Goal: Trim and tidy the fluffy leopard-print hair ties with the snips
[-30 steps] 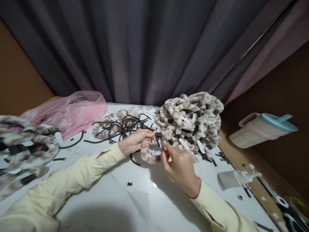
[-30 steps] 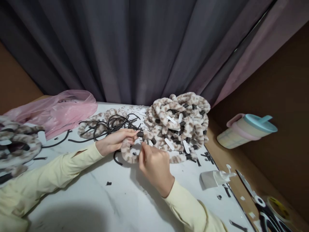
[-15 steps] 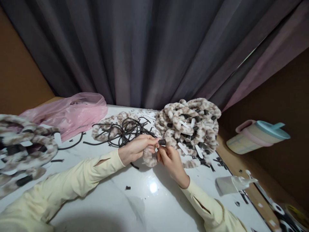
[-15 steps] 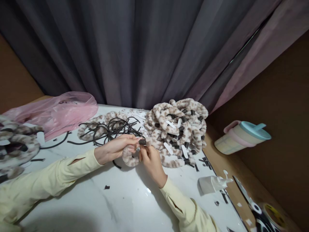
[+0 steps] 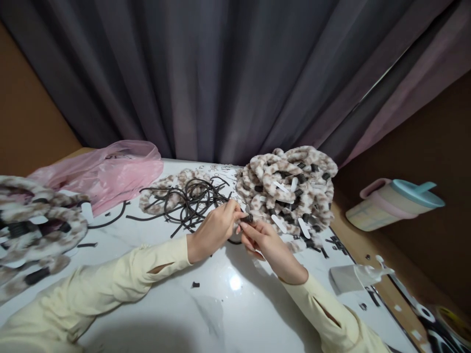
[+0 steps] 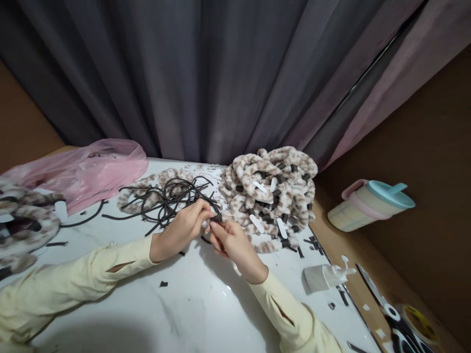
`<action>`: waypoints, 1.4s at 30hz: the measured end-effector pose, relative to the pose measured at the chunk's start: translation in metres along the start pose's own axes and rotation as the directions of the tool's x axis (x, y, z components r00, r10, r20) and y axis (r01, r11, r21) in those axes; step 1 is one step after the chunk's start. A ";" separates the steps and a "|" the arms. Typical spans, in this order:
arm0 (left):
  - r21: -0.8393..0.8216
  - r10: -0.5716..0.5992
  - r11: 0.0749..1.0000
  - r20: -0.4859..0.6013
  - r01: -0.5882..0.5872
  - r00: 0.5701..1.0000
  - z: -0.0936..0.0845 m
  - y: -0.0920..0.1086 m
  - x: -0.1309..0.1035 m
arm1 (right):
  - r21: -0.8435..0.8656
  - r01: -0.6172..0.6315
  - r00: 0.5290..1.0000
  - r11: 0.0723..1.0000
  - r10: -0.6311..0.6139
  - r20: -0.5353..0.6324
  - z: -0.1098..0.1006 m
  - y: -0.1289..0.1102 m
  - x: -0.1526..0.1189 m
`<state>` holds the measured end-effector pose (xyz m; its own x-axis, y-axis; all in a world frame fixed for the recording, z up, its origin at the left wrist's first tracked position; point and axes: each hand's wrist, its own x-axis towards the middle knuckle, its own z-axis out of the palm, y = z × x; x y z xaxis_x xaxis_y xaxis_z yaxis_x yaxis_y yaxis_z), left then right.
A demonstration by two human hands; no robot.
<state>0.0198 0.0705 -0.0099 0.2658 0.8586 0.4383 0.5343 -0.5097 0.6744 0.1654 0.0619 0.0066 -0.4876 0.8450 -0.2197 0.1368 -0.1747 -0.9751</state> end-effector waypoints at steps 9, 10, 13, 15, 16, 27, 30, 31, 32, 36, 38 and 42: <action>-0.003 0.084 0.996 -0.007 -0.084 0.996 0.005 -0.006 -0.002 | 0.230 -0.156 0.982 0.961 0.125 0.144 -0.002 -0.002 0.001; 0.008 0.105 0.994 -0.014 -0.105 0.994 0.006 -0.008 -0.002 | 0.242 -0.174 0.979 0.954 0.141 0.145 -0.003 -0.002 0.000; 0.027 0.116 0.993 -0.025 -0.115 0.993 0.009 -0.012 -0.003 | 0.274 -0.198 0.979 0.941 0.174 0.111 -0.001 -0.004 -0.002; 0.020 0.087 0.996 -0.025 -0.086 0.996 0.009 -0.011 -0.002 | 0.277 -0.192 0.981 0.941 0.180 0.070 0.001 -0.006 -0.004; 0.010 0.065 0.998 -0.019 -0.065 0.998 0.009 -0.010 -0.001 | 0.273 -0.189 0.982 0.943 0.182 0.051 0.003 -0.007 -0.005; -0.503 -0.387 0.662 0.406 0.556 0.828 -0.017 -0.011 0.020 | -0.916 0.327 0.745 0.231 -0.659 0.099 -0.026 -0.014 -0.010; -0.535 -0.398 0.582 0.470 0.613 0.788 -0.019 -0.008 0.019 | -0.948 0.313 0.714 -0.057 -0.645 0.274 -0.024 -0.007 -0.007; -0.522 -0.401 0.596 0.465 0.610 0.790 -0.019 -0.007 0.018 | -0.951 0.287 0.707 -0.111 -0.646 0.288 -0.022 -0.004 -0.005; -0.502 -0.399 0.624 0.455 0.599 0.796 -0.018 -0.005 0.017 | -0.953 0.268 0.701 -0.145 -0.649 0.296 -0.020 -0.001 -0.004; -0.366 -0.377 0.781 0.371 0.507 0.849 -0.015 0.001 0.012 | -0.955 0.279 0.690 -0.103 -0.670 0.274 -0.017 0.008 -0.001; -0.292 -0.329 0.861 0.303 0.416 0.894 -0.015 0.004 0.010 | -0.946 0.323 0.695 0.005 -0.680 0.234 -0.019 0.009 -0.001; -0.138 -0.190 0.965 0.224 0.224 0.956 -0.017 0.009 0.008 | -0.884 0.379 0.754 0.273 -0.645 0.123 -0.021 0.006 -0.005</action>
<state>0.0127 0.0714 0.0097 0.3326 0.9297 0.1581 0.4639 -0.3073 0.8309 0.1864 0.0671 0.0024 -0.5621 0.6875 0.4597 0.6153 0.7191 -0.3229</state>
